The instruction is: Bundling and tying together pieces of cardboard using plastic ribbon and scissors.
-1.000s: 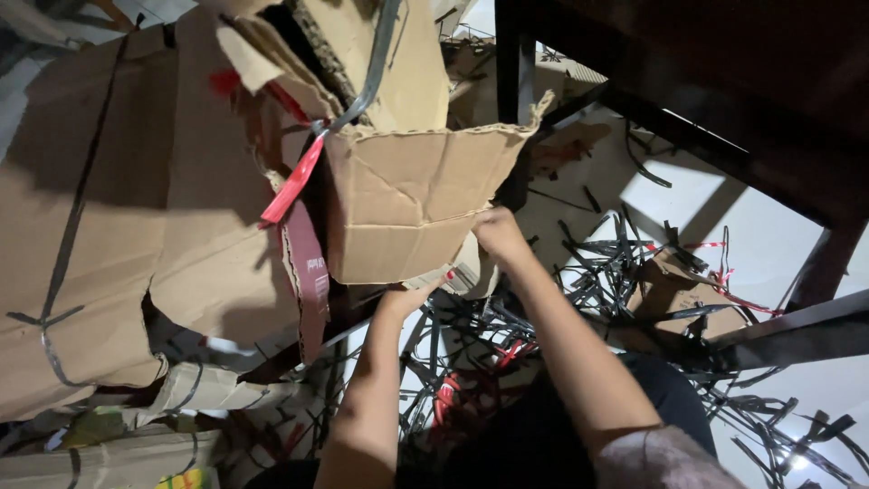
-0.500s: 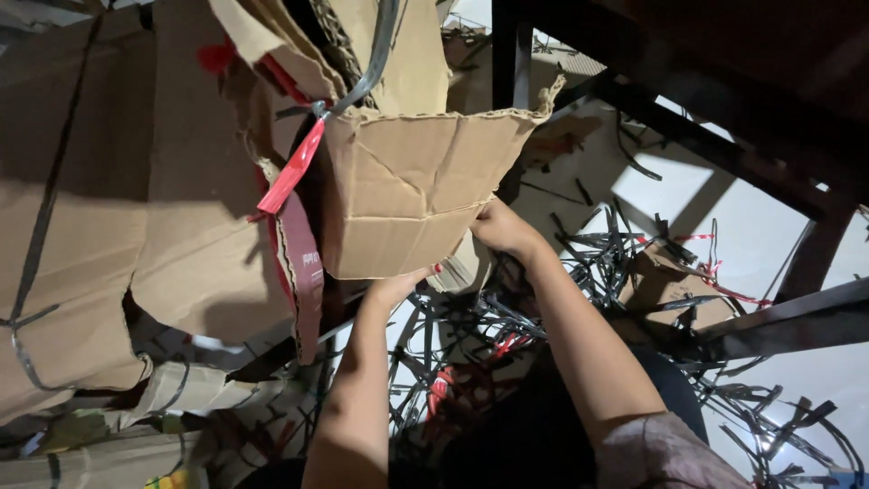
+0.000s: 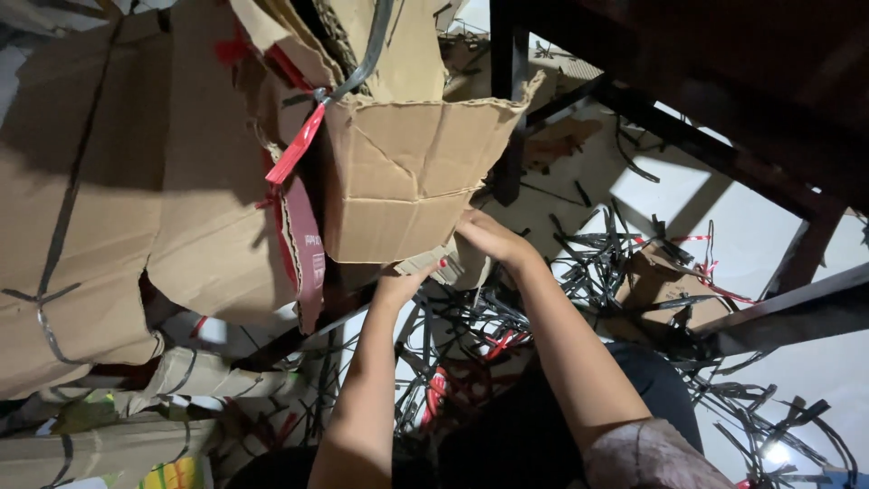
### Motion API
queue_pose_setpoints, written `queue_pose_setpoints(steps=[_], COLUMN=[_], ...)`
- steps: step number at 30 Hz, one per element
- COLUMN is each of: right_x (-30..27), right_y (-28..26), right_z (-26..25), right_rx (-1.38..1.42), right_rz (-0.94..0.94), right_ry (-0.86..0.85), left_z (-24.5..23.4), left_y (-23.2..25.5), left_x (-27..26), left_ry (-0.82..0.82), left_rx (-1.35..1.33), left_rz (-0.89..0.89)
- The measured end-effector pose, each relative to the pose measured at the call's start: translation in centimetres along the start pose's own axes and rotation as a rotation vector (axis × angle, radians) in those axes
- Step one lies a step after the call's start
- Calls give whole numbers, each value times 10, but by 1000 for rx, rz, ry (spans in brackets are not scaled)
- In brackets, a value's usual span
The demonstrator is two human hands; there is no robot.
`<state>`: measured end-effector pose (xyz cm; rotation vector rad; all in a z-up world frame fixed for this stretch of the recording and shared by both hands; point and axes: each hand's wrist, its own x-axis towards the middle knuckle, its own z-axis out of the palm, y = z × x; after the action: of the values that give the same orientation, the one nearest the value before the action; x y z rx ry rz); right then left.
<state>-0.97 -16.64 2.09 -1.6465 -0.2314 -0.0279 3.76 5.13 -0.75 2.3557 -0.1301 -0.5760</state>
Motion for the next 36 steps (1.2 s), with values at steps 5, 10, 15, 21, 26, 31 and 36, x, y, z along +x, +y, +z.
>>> queue_pose_setpoints(steps=[5, 10, 15, 21, 26, 31, 36], right_x=[-7, -3, -1, 12, 13, 23, 16], right_y=[-41, -34, -53, 9, 15, 35, 27], right_z=[-4, -6, -12, 0, -2, -12, 10], right_rx=[0, 31, 29, -24, -5, -26, -21], right_rz=[245, 274, 291, 222, 106, 18, 98], right_ry=[-30, -58, -103, -4, -47, -89, 58], left_z=[10, 30, 52, 89, 76, 40, 22], left_y=[-17, -46, -79, -106, -126, -81, -27], left_x=[-1, 30, 73, 94, 110, 69, 8], left_ry=[111, -127, -282, -355, -442, -403, -161], left_rx=[-69, -657, -1442, -1505, -1558, -1291, -848], left_rz=[285, 270, 83, 103, 177, 318, 393])
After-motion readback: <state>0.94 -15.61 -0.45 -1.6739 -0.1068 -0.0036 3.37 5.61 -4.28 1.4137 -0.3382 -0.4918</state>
